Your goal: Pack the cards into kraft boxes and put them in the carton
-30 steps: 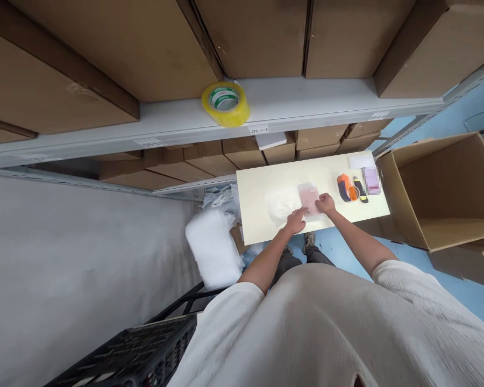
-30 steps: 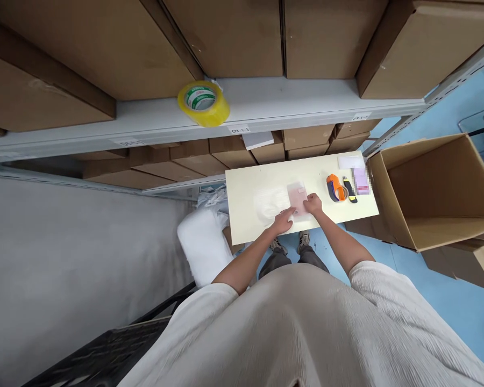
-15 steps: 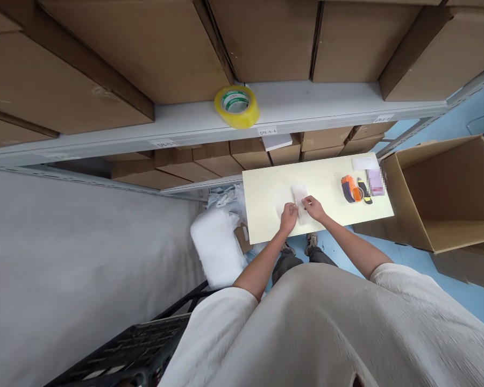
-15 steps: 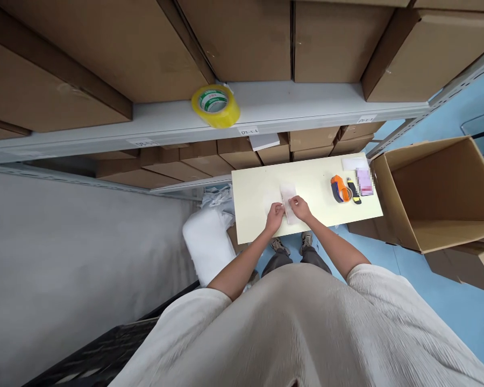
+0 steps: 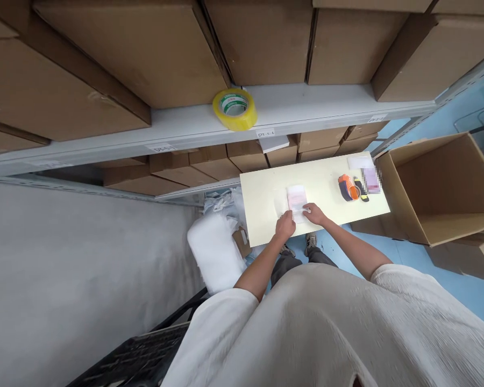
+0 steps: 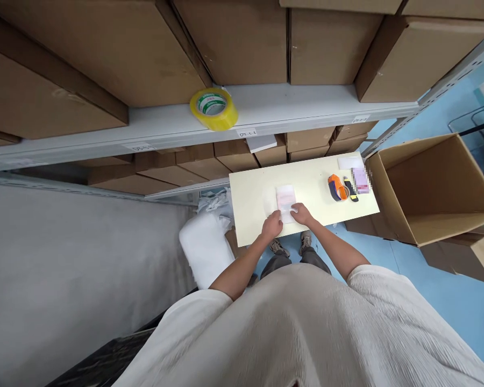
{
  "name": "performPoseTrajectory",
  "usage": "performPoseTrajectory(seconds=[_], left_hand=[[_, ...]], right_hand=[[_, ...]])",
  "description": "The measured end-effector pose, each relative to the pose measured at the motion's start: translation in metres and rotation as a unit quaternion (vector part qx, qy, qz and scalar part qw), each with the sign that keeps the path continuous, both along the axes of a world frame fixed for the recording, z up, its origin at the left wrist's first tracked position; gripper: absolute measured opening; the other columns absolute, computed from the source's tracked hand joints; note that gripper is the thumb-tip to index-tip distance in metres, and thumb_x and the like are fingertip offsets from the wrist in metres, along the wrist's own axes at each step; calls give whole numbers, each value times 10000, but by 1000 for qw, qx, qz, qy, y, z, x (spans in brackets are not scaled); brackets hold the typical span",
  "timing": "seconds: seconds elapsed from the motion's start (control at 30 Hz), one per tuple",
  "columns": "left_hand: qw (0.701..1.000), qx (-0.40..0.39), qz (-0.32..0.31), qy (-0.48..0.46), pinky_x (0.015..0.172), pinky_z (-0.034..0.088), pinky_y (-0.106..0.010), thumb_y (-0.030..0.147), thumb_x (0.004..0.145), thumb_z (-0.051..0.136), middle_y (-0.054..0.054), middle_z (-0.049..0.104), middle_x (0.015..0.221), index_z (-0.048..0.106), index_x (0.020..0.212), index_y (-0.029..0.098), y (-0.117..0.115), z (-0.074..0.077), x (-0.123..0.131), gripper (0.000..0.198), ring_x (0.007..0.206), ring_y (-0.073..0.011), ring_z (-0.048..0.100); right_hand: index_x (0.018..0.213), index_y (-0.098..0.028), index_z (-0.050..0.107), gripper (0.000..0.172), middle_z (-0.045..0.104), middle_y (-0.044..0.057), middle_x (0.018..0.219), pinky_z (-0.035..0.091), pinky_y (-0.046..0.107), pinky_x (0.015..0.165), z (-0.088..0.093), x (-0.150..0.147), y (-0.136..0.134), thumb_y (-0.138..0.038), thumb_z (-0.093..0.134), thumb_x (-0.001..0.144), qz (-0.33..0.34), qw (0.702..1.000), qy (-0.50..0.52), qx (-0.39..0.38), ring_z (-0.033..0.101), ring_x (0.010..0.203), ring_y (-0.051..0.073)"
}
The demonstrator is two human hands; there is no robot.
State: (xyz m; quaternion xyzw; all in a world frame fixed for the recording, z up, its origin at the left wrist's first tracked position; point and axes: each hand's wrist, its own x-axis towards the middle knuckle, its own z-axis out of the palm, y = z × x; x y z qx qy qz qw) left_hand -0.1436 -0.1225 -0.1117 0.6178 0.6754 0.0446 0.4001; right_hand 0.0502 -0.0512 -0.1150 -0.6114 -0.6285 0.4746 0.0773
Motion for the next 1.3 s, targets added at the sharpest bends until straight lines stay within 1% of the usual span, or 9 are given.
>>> performPoseTrajectory(seconds=[0.17,0.27,0.37,0.5,0.63,0.8,1.0,1.13,1.3], left_hand=[[995,0,-30,95,1105,505,-500,137,995,471,-219,648,1380,591,1444,159,1,16,2,465,1277,-372,665],[993,13,-32,109,1104,502,-496,155,1006,478,-217,643,1366,599,1436,156,8,26,10,447,1268,-370,671],[995,38,-46,84,1136,494,-494,175,1006,488,-206,625,1436,588,1481,181,15,33,24,486,1329,-372,639],[994,62,-83,38,1222,454,-471,189,995,511,-160,557,1594,563,1542,217,21,35,51,550,1436,-348,580],[994,74,-82,2,1275,413,-497,191,983,541,-174,471,1697,544,1574,195,22,29,79,591,1529,-359,510],[995,64,-77,-7,1272,424,-519,211,995,543,-170,455,1720,529,1590,202,17,20,103,596,1572,-364,476],[997,56,-55,2,1294,404,-531,211,1002,515,-173,423,1743,474,1632,200,7,17,110,632,1619,-352,413],[998,39,-44,11,1310,387,-517,208,997,521,-177,415,1745,485,1621,191,2,17,110,625,1628,-338,402],[999,29,-39,10,1321,374,-515,214,1004,509,-179,401,1750,484,1616,180,1,18,110,613,1637,-332,384]], right_hand=[[1169,-232,789,301,723,131,1355,554,456,1108,26,34,1,-271,659,900,-77,996,41,33,709,1147,283],[1158,-231,778,305,744,117,1313,549,445,1108,45,72,10,-266,577,932,-110,989,34,94,706,1154,274],[1202,-211,753,341,747,134,1302,561,459,1069,58,121,22,-258,529,950,-151,979,-15,136,688,1167,299],[1261,-171,732,381,731,177,1306,550,462,1022,61,189,33,-214,565,921,-161,965,-144,148,668,1175,337],[1329,-132,717,430,699,223,1381,521,469,1032,53,233,37,-178,595,920,-120,951,-262,114,630,1250,375],[1450,-129,651,484,642,217,1478,496,436,1039,41,252,47,-218,586,979,-39,943,-316,94,584,1310,368],[1366,-114,671,389,619,238,1475,436,444,1065,23,256,68,-220,521,1024,35,934,-341,106,535,1333,372],[1344,-94,641,364,628,269,1426,414,459,1052,11,256,77,-231,520,1030,44,930,-350,101,519,1320,383],[1362,-113,583,357,646,271,1377,411,459,1021,4,255,81,-232,548,1027,39,928,-358,98,535,1291,378]])
